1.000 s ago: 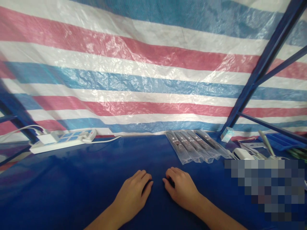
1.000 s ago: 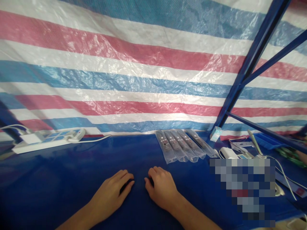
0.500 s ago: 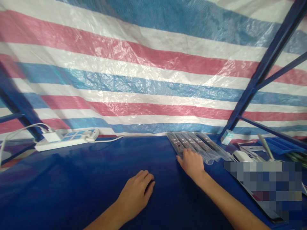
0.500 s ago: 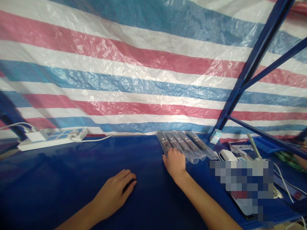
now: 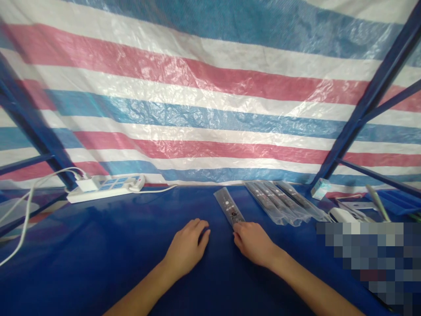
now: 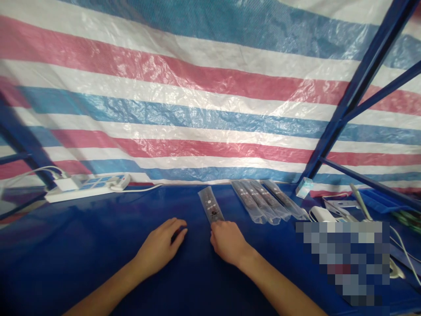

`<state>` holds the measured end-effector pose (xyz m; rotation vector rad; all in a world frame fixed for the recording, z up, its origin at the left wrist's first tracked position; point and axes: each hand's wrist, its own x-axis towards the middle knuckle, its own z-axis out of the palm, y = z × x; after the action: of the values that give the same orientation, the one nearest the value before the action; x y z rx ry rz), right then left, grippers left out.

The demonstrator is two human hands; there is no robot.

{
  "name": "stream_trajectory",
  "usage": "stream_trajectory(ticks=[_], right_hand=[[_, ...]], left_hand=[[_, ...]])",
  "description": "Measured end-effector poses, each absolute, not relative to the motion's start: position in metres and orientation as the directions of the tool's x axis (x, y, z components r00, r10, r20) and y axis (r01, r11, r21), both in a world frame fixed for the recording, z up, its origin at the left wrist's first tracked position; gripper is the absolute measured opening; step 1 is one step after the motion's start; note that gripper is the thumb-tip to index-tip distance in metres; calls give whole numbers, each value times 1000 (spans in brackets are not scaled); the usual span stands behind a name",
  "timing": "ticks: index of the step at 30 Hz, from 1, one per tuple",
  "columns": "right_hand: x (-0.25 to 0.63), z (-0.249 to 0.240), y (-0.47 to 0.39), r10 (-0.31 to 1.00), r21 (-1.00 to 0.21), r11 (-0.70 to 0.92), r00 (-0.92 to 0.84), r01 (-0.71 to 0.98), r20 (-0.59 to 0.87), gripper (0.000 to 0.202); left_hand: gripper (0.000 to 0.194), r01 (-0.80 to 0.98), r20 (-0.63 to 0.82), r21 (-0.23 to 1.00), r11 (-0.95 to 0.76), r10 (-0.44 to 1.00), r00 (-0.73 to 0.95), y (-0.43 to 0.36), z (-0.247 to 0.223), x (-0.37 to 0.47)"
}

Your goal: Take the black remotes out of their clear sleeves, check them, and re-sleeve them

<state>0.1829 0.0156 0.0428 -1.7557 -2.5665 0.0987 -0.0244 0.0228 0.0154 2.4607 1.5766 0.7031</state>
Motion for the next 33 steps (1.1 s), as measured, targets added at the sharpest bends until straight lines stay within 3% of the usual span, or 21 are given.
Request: stream_trajectory(ticks=[4,9,19,29,33], right_hand=[[180,41,-8,833,-254,541,-552,801,33,19],[190,39,-13,828,-384,553,-541,740,148,19],[228,26,2,869,-465,481,-333,743,367,35],[239,15,8,893,-522,429,-261,737,366,39],[239,16,7,894,-531,426,-252,732,370,41]], left_hand=[[35,879,403,380,-288,907,123,51,8,-46],[35,863,260,459,-211,961,97,78,7,-65],[21,822,163,562,-91,987,-2,94,17,-55],[21,823,249,557,-109,968,-41,91,17,-53],[20,772,184,625,-110,983,-8,94,19,-58]])
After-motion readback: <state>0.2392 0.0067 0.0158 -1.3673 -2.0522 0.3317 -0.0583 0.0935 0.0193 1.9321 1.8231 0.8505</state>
